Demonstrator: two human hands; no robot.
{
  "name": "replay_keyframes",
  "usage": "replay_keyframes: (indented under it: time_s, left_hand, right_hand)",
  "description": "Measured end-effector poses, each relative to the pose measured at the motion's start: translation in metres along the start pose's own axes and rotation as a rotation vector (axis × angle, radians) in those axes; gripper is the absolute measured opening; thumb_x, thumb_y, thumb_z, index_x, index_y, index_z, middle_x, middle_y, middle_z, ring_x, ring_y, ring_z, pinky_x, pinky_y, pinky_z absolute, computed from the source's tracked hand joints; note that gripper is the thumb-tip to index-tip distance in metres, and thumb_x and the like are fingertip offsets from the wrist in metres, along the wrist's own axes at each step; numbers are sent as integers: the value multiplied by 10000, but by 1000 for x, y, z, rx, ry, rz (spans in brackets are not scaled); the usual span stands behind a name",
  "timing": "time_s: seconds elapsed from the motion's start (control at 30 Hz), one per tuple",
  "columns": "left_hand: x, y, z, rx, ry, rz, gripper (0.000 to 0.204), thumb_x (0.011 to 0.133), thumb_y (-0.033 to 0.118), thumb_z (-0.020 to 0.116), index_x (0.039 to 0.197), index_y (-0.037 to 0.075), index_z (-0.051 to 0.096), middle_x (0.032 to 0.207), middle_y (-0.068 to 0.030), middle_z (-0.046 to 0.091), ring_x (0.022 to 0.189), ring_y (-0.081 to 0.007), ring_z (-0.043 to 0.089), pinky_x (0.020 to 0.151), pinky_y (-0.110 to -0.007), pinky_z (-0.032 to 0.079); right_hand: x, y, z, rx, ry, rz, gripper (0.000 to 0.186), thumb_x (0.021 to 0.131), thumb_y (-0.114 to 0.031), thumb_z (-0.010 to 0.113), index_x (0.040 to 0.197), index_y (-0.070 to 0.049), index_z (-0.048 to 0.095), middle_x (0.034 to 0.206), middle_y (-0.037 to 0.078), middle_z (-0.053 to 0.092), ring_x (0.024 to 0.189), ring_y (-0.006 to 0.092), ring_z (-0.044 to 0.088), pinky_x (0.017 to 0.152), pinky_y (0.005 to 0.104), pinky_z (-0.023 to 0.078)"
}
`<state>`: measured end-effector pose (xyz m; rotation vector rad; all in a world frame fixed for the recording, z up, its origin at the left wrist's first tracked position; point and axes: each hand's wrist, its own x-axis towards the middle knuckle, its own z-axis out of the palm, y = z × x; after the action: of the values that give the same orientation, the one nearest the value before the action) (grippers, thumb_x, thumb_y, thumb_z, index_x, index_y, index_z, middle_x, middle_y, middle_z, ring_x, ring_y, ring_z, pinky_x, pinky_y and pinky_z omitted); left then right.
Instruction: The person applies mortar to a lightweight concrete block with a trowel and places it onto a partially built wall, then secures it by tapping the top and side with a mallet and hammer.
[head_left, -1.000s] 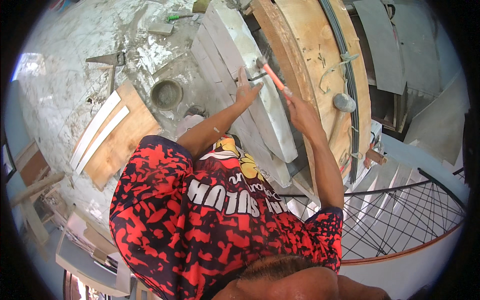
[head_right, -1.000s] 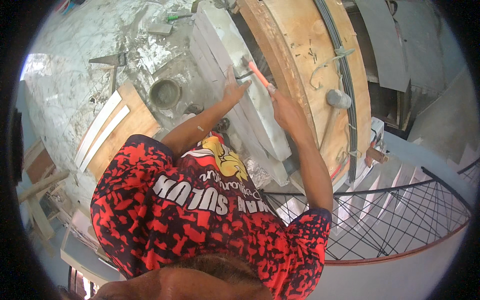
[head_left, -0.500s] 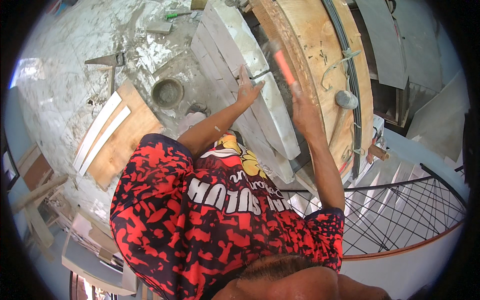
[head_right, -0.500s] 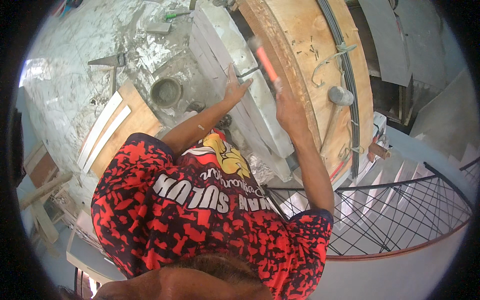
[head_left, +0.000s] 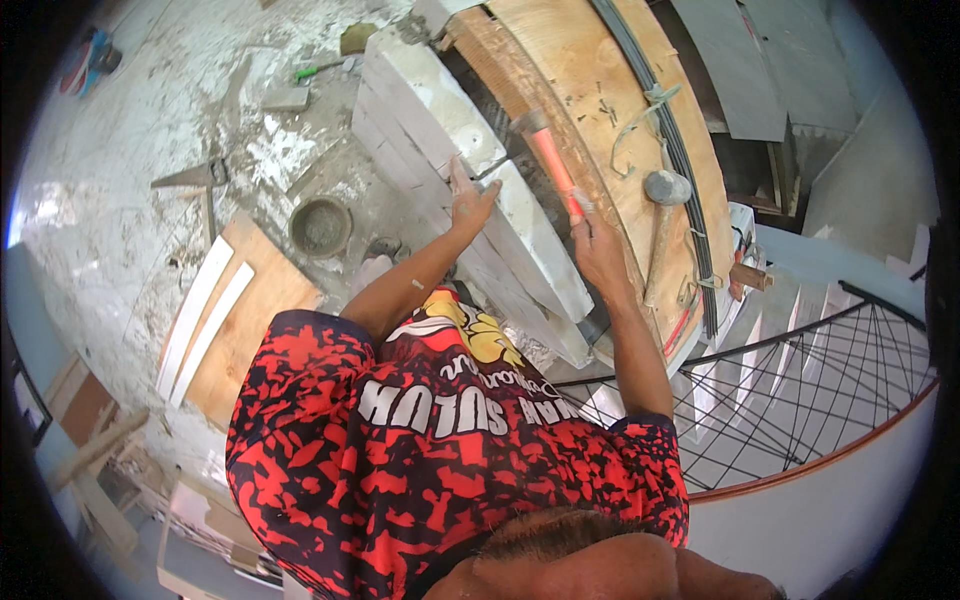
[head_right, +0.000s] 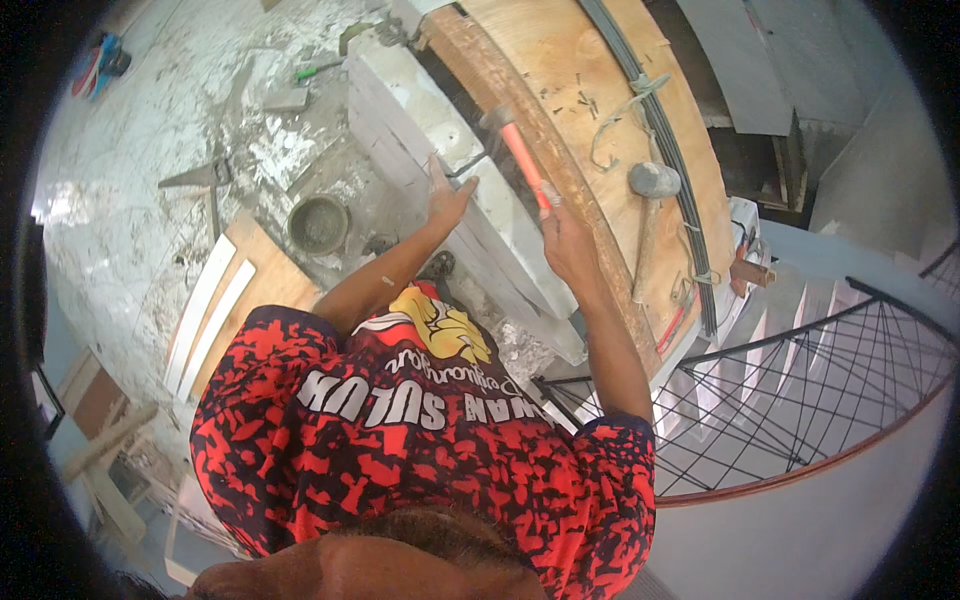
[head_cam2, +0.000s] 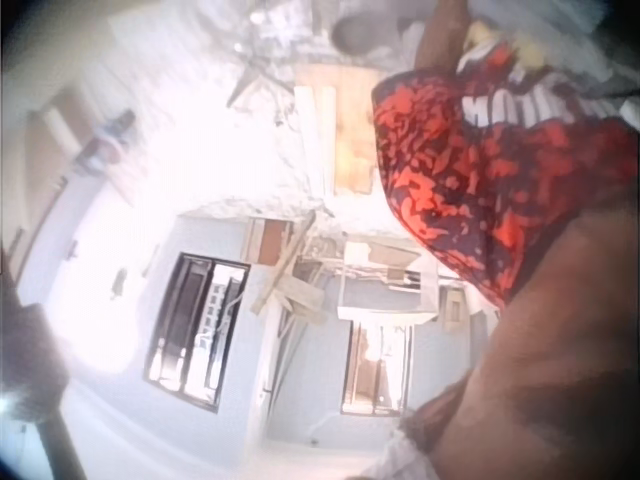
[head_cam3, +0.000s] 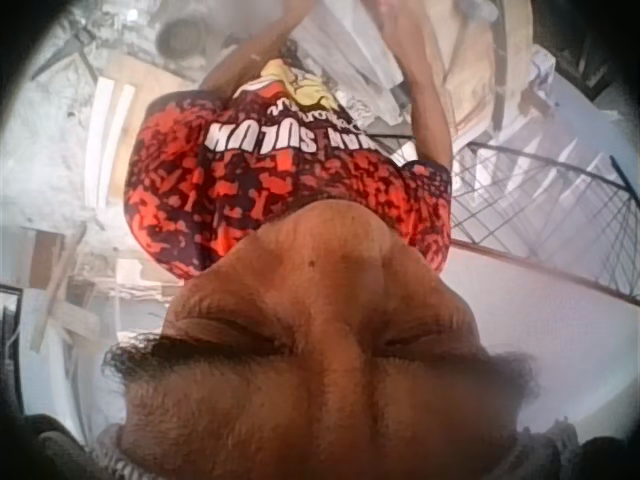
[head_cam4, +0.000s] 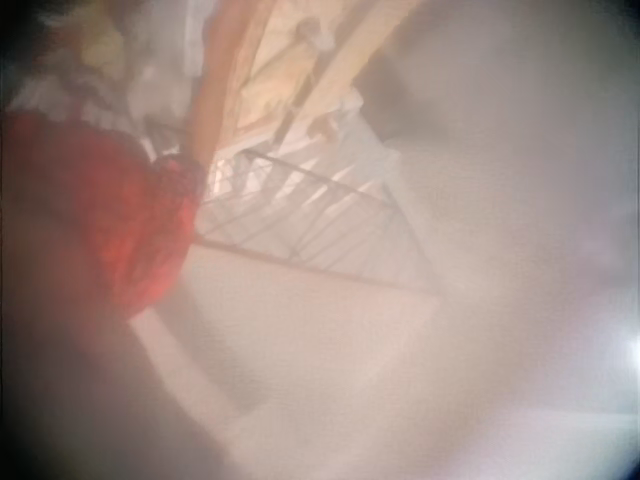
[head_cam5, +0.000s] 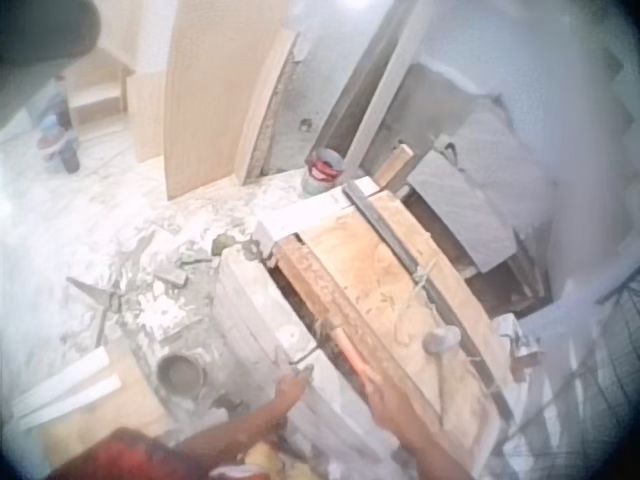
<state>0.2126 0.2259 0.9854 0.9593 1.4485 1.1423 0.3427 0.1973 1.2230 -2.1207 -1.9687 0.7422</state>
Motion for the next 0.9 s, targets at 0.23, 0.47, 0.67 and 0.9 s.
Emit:
replay_keyframes:
  time_s: [0.23, 0.47, 0.67, 0.9]
  left_hand:
    - [4, -9, 4, 80, -5, -13, 1061, 746, 392, 707, 1414, -86, 35, 1469, -307, 97, 1378, -400, 125, 1128, -383, 146]
    - [-3, -24, -65, 178, -107, -174, 822, 773, 443, 664, 1381, 22, 303, 1277, -267, 481, 1194, -400, 466, 990, -409, 389]
    - [-35, -188, -213, 753, -376, 98, 565, 812, 457, 587, 1165, 18, 562, 1172, -235, 561, 1012, -358, 568, 858, -428, 456]
    - [-103, -156, -236, -350, -3, -480, 461, 867, 439, 580, 1126, 60, 618, 1057, -86, 639, 873, -216, 618, 769, -391, 496]
  right_hand:
    - [52, 60, -21, -122, 597, -92, 302, 874, -179, 524, 1120, -15, 588, 921, 227, 618, 840, 374, 593, 721, 411, 449]
    - [121, 93, -27, -376, 542, 34, 348, 888, -253, 523, 1133, -10, 573, 1018, 237, 602, 951, 397, 564, 803, 445, 435]
    - [161, 135, -42, -571, 476, -155, 344, 885, -307, 554, 1062, -19, 620, 1044, 212, 613, 939, 351, 594, 808, 409, 451]
    - [47, 21, 47, 220, 114, -287, 202, 866, -170, 572, 951, 6, 620, 948, 117, 635, 924, 237, 591, 840, 355, 450]
